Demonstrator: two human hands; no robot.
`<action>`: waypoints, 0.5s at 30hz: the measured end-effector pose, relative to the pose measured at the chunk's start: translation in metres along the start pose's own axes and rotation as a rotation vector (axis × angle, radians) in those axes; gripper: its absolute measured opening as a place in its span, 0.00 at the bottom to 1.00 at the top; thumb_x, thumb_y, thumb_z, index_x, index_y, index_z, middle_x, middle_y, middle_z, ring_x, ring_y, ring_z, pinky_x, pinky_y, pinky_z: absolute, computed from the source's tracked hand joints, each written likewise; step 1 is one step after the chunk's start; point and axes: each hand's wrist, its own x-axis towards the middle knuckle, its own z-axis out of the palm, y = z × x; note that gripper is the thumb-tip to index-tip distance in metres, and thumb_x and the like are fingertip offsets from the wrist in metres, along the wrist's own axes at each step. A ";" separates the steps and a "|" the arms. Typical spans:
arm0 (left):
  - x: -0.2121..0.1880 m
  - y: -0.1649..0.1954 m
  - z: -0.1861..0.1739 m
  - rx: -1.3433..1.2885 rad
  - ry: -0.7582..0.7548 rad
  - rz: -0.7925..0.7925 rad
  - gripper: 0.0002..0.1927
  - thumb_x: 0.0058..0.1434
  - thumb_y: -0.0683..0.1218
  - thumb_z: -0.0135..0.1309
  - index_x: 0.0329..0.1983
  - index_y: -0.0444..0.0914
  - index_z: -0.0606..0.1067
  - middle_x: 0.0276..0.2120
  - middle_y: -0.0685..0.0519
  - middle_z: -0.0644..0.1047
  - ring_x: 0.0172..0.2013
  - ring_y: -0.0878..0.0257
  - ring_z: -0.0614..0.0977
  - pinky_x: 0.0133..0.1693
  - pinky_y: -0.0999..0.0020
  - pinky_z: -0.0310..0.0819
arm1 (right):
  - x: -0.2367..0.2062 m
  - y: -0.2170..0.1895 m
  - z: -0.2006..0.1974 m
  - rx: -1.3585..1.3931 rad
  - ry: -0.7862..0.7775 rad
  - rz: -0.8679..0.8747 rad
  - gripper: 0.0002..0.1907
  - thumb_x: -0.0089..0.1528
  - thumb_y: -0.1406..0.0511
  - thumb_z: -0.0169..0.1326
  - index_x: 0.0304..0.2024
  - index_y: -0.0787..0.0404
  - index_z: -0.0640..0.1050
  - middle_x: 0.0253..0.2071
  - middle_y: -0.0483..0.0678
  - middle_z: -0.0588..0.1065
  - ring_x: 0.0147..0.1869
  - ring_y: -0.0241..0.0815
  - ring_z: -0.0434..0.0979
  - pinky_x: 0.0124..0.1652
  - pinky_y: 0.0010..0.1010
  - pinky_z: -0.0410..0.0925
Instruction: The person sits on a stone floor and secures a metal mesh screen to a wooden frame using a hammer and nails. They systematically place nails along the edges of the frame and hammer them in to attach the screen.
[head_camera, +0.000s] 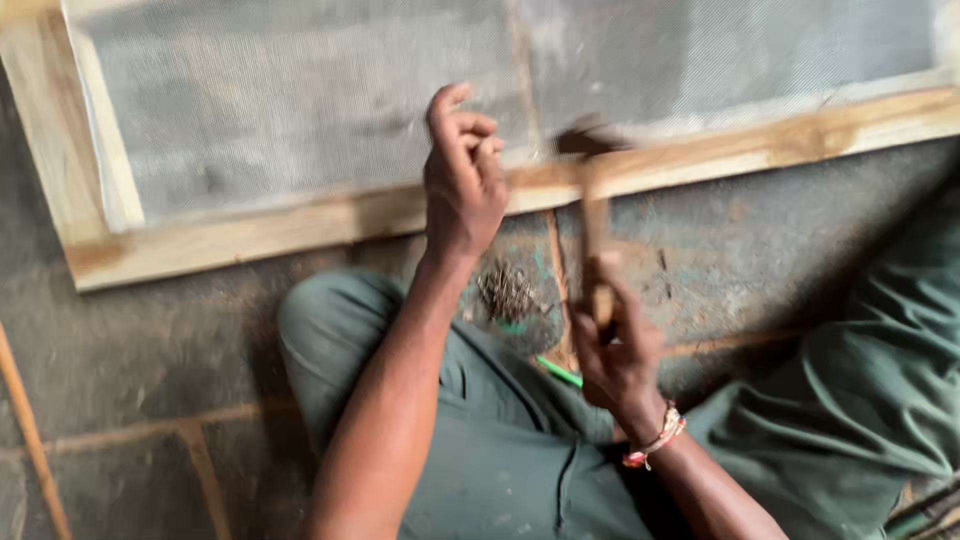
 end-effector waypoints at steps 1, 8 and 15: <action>0.001 0.000 -0.002 -0.036 0.028 0.009 0.26 0.75 0.35 0.41 0.73 0.39 0.52 0.45 0.46 0.76 0.42 0.58 0.84 0.42 0.64 0.83 | -0.001 -0.001 0.002 0.019 -0.032 0.048 0.30 0.63 0.71 0.62 0.67 0.56 0.70 0.22 0.46 0.71 0.23 0.28 0.66 0.25 0.27 0.62; 0.009 0.006 -0.010 -0.056 0.135 -0.041 0.26 0.72 0.35 0.40 0.72 0.40 0.54 0.46 0.46 0.77 0.42 0.60 0.86 0.40 0.67 0.85 | -0.003 -0.002 0.015 0.242 0.003 0.108 0.33 0.64 0.73 0.60 0.70 0.58 0.65 0.24 0.41 0.73 0.24 0.26 0.70 0.22 0.22 0.62; 0.011 0.005 -0.012 -0.064 0.180 0.002 0.26 0.73 0.36 0.44 0.72 0.39 0.53 0.45 0.47 0.78 0.41 0.61 0.85 0.41 0.67 0.82 | -0.002 0.006 0.018 0.336 0.120 0.064 0.34 0.70 0.71 0.57 0.74 0.53 0.59 0.27 0.40 0.74 0.25 0.26 0.68 0.26 0.22 0.61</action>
